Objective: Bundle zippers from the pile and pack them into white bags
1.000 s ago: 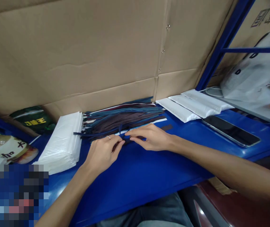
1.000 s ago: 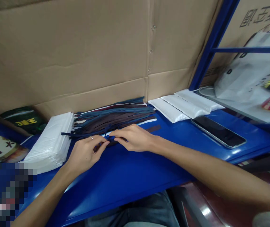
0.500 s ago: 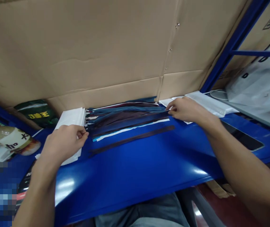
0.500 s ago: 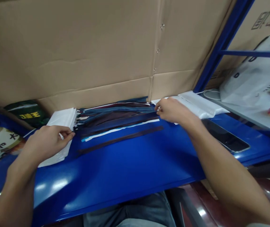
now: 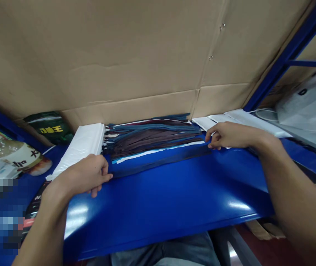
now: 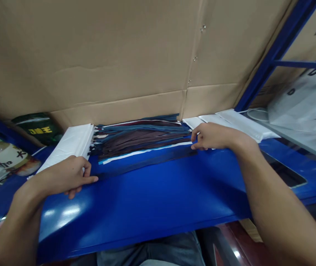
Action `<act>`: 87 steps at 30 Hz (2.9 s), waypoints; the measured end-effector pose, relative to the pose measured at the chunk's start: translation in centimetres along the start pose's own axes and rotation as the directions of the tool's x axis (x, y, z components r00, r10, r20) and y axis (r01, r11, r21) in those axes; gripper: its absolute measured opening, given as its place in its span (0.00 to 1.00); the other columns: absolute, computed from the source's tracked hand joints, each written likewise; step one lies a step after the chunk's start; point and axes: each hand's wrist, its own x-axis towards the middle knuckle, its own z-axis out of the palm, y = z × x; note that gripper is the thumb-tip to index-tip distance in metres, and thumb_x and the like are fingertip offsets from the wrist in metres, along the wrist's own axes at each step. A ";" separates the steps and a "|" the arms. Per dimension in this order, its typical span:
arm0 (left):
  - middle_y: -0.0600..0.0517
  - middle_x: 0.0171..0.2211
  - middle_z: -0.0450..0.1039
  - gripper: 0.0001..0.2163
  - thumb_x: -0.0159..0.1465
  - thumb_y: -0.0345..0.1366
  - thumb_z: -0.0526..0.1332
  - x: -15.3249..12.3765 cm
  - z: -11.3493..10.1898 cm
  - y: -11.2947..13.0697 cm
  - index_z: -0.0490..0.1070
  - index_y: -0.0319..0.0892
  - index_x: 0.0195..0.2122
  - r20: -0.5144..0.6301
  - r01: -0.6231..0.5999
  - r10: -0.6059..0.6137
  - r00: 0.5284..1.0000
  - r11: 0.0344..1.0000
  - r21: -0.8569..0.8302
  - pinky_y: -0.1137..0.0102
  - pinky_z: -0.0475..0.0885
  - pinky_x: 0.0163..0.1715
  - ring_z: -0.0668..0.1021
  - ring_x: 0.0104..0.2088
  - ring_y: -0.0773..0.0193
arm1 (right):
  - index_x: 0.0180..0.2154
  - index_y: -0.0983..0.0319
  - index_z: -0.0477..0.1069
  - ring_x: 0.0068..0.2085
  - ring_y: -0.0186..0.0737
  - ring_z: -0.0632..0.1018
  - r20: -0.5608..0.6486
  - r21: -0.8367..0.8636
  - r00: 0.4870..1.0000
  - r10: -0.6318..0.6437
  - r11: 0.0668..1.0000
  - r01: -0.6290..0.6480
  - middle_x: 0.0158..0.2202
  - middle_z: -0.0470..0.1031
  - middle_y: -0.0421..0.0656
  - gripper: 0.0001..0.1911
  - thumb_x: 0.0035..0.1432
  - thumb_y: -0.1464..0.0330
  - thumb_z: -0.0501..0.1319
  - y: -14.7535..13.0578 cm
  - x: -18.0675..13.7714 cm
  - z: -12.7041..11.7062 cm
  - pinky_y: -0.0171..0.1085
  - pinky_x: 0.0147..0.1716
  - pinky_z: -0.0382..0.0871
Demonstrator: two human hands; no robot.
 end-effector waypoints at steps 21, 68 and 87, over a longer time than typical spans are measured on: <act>0.43 0.45 0.82 0.11 0.73 0.43 0.56 4.8 2.4 1.3 0.75 0.49 0.50 -0.400 -0.021 0.221 0.889 0.894 0.447 0.62 0.72 0.38 0.83 0.41 0.48 | 0.64 0.61 0.69 0.36 0.47 0.82 -0.225 -0.181 0.942 -0.249 0.961 0.210 0.37 0.84 0.48 0.28 0.71 0.52 0.58 -6.6 0.6 2.3 0.38 0.33 0.64; 0.53 0.44 0.81 0.07 0.78 0.39 0.54 3.7 6.7 8.2 0.70 0.48 0.48 -0.516 -0.689 0.566 0.643 0.722 -0.066 0.69 0.75 0.46 0.83 0.44 0.63 | 0.40 0.60 0.74 0.39 0.43 0.76 -0.469 -0.075 0.633 -0.615 0.742 0.666 0.37 0.78 0.45 0.09 0.73 0.69 0.56 -15.8 0.8 9.2 0.41 0.42 0.69; 0.45 0.41 0.83 0.15 0.77 0.43 0.50 3.3 0.8 1.5 0.73 0.46 0.55 -0.771 0.007 0.207 0.603 0.964 0.264 0.57 0.76 0.45 0.84 0.42 0.48 | 0.38 0.61 0.79 0.38 0.49 0.80 -0.334 -0.348 0.940 -0.072 0.936 -0.051 0.38 0.82 0.51 0.14 0.69 0.68 0.54 -3.0 1.1 1.8 0.41 0.36 0.66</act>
